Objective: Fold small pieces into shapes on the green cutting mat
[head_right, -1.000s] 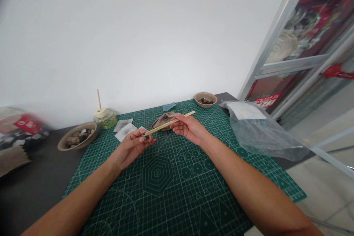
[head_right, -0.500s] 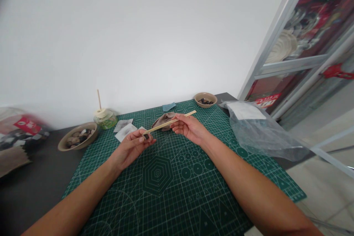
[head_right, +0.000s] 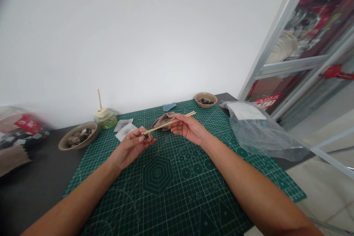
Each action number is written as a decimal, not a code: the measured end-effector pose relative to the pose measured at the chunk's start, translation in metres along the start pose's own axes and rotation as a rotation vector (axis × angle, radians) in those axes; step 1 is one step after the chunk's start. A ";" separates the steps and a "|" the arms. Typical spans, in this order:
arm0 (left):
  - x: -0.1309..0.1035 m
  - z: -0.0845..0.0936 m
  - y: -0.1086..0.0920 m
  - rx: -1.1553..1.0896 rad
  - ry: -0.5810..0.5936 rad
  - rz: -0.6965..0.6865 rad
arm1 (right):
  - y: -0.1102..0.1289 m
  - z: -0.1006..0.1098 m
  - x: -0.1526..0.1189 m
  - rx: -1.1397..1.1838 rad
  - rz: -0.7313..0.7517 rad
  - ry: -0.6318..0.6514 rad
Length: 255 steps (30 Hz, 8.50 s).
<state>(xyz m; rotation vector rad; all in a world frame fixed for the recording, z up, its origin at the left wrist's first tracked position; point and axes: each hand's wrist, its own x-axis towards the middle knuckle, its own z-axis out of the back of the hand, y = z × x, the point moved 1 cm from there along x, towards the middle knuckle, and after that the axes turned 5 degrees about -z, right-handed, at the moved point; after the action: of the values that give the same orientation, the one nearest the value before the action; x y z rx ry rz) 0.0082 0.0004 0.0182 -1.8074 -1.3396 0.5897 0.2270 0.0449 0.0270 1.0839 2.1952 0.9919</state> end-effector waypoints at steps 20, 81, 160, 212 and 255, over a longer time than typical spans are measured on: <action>0.000 0.000 0.000 -0.005 0.043 -0.002 | -0.001 0.006 0.002 0.033 0.020 0.042; -0.001 -0.001 -0.001 -0.008 0.031 0.007 | 0.002 0.001 0.000 -0.002 0.067 -0.037; -0.001 -0.002 0.000 -0.007 0.025 -0.005 | 0.001 0.000 0.000 -0.002 0.087 0.022; -0.001 -0.003 -0.002 0.023 0.008 -0.003 | 0.003 -0.004 -0.002 -0.042 0.113 -0.027; -0.002 -0.003 -0.002 0.018 0.053 -0.014 | 0.000 0.000 0.001 -0.018 0.108 0.032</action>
<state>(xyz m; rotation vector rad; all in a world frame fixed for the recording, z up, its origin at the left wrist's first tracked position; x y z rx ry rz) 0.0093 -0.0019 0.0214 -1.7856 -1.3067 0.5405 0.2264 0.0457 0.0269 1.1964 2.1677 1.0804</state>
